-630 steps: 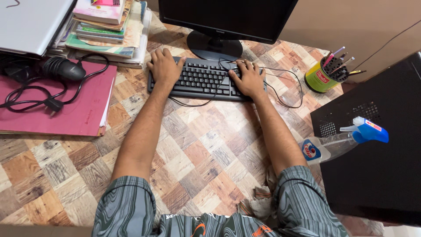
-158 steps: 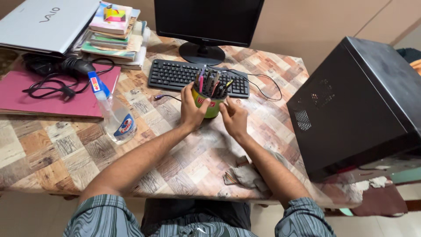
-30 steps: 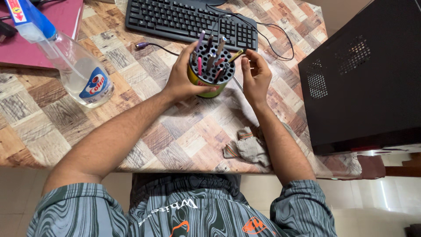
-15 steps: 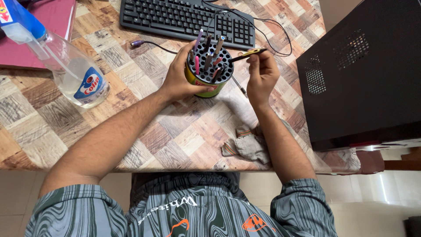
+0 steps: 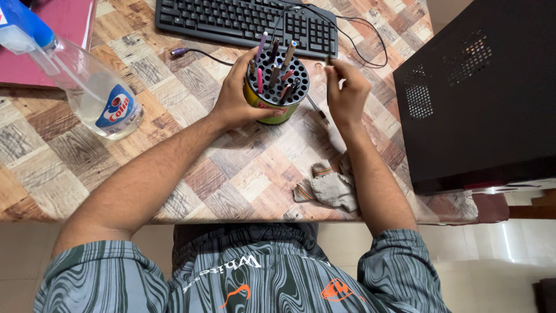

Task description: The person wipes the back and base of a computer monitor with a cloth. They then spray a cleaning solution onto their hands and rub them together. Finally, they remove several pens and pencils from a cylindrical holder, wipe each one individually with the cloth, and place them back into the holder.

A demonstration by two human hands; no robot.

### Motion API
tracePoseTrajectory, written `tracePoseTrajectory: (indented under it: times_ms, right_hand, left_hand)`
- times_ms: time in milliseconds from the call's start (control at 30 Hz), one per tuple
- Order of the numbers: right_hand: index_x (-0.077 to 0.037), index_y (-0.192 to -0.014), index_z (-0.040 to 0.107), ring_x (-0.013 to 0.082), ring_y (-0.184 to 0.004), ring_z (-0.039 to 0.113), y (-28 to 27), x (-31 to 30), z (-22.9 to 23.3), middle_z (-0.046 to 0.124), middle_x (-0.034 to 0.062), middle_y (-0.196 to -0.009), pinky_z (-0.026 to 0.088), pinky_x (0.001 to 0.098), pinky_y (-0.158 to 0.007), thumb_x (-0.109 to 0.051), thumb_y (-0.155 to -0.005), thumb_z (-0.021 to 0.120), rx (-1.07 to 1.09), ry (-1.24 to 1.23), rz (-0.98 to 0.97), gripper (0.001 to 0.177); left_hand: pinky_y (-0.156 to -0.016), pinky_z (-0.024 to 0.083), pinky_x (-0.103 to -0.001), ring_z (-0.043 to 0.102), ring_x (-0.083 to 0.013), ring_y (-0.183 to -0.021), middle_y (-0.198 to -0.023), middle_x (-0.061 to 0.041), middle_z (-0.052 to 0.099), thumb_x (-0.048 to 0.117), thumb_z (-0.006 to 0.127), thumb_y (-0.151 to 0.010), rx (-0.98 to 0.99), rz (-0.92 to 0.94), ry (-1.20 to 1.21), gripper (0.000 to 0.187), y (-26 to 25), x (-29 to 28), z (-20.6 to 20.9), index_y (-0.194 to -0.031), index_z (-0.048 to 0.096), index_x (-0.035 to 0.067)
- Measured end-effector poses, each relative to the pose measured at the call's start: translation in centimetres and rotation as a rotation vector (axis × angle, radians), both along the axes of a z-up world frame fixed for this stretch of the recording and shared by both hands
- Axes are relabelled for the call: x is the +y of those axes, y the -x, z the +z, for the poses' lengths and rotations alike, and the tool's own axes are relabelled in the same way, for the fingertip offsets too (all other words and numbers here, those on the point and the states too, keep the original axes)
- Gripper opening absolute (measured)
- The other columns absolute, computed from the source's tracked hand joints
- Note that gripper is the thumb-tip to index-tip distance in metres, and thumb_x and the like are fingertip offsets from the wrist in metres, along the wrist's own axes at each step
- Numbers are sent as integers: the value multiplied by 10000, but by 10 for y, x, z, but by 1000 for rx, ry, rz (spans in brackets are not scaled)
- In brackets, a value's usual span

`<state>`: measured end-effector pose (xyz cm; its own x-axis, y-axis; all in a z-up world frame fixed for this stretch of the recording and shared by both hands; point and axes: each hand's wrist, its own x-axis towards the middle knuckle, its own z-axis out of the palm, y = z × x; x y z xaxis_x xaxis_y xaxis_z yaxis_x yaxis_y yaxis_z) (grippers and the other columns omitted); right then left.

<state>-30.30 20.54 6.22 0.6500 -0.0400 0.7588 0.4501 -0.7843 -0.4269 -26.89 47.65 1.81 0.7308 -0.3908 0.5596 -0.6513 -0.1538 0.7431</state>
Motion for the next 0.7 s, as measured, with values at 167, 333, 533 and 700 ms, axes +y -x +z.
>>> tracePoseTrajectory:
  times_ms: [167, 333, 533, 700]
  right_hand:
    - [10, -1051, 764, 250, -736, 736, -1, -7, -13, 749, 178, -877, 566, 343, -691, -134, -943, 792, 290, 61, 13, 182]
    - [-38, -1046, 781, 304, -719, 731, -5, -8, -18, 744, 185, -829, 556, 384, -684, -200, -908, 797, 499, 119, -87, 214]
    - [-55, -990, 800, 333, -778, 733, -5, -6, -21, 750, 179, -870, 564, 411, -715, -200, -895, 788, 540, 174, -78, 174]
    - [-16, -1076, 768, 312, -778, 699, 4, 4, -10, 742, 178, -945, 551, 403, -719, -139, -1014, 726, 226, 188, -44, 144]
  left_hand:
    - [-1233, 394, -462, 489, -318, -1461, -1526, -190, 461, 414, 1044, -666, 19, -7, -8, 1275, 2, -1, 2, -1591, 256, 29]
    - [-1246, 408, -465, 475, -327, -1454, -1522, -197, 447, 426, 1054, -640, 23, -6, -4, 1307, 3, 0, 5, -1586, 246, 25]
    - [-1274, 423, -460, 496, -318, -1477, -1539, -177, 478, 420, 1046, -663, 7, -11, 21, 1275, 2, 1, 2, -1604, 270, 50]
    - [-1255, 408, -472, 478, -332, -1460, -1530, -193, 453, 435, 1054, -620, 46, -10, 22, 1320, 2, -2, 2, -1592, 253, 39]
